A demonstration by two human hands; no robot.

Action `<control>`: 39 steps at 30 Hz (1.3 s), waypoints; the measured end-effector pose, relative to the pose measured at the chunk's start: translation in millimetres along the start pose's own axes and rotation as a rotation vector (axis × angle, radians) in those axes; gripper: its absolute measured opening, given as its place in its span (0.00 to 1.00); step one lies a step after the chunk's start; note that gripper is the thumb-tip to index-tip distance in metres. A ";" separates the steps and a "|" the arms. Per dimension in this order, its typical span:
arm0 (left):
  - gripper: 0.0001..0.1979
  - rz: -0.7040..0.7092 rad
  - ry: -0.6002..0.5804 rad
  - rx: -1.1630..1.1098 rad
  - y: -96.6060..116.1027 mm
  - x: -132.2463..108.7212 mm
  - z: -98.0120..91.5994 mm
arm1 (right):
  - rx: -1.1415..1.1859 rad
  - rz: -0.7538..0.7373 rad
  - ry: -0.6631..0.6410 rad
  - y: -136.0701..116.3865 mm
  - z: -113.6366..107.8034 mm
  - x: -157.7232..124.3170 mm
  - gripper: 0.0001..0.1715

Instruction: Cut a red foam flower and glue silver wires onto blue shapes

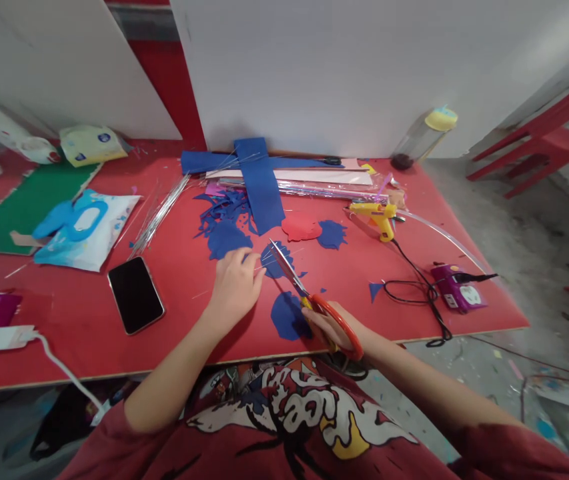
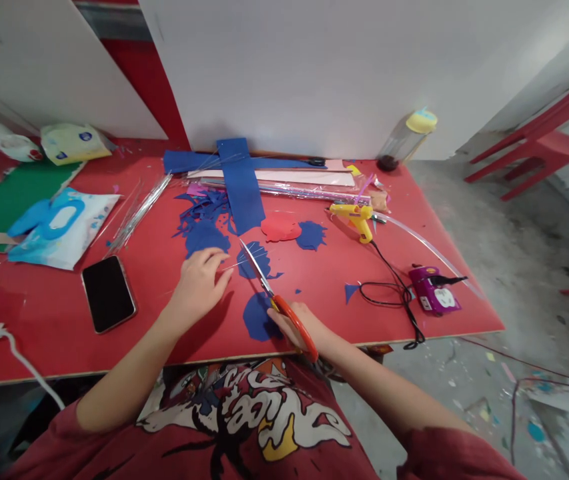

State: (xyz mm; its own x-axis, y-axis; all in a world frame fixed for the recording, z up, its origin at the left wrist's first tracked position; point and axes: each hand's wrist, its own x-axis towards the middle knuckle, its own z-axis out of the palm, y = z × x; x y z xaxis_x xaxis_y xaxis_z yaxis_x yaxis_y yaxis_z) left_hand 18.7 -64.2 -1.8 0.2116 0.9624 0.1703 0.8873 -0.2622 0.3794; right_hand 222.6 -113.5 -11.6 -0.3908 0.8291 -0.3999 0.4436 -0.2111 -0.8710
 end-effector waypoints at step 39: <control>0.16 -0.104 -0.546 0.325 -15.6 16.8 -3.3 | 0.343 0.440 -0.234 -30.5 10.6 36.0 0.15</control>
State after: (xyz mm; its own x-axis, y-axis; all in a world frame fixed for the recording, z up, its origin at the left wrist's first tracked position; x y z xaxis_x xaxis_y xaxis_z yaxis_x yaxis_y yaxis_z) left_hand 7.1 -44.1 -1.9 0.2198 0.9018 -0.3721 0.9752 -0.2132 0.0595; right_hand 186.5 -82.8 -2.5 -0.4133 0.4984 -0.7621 0.3340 -0.6956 -0.6361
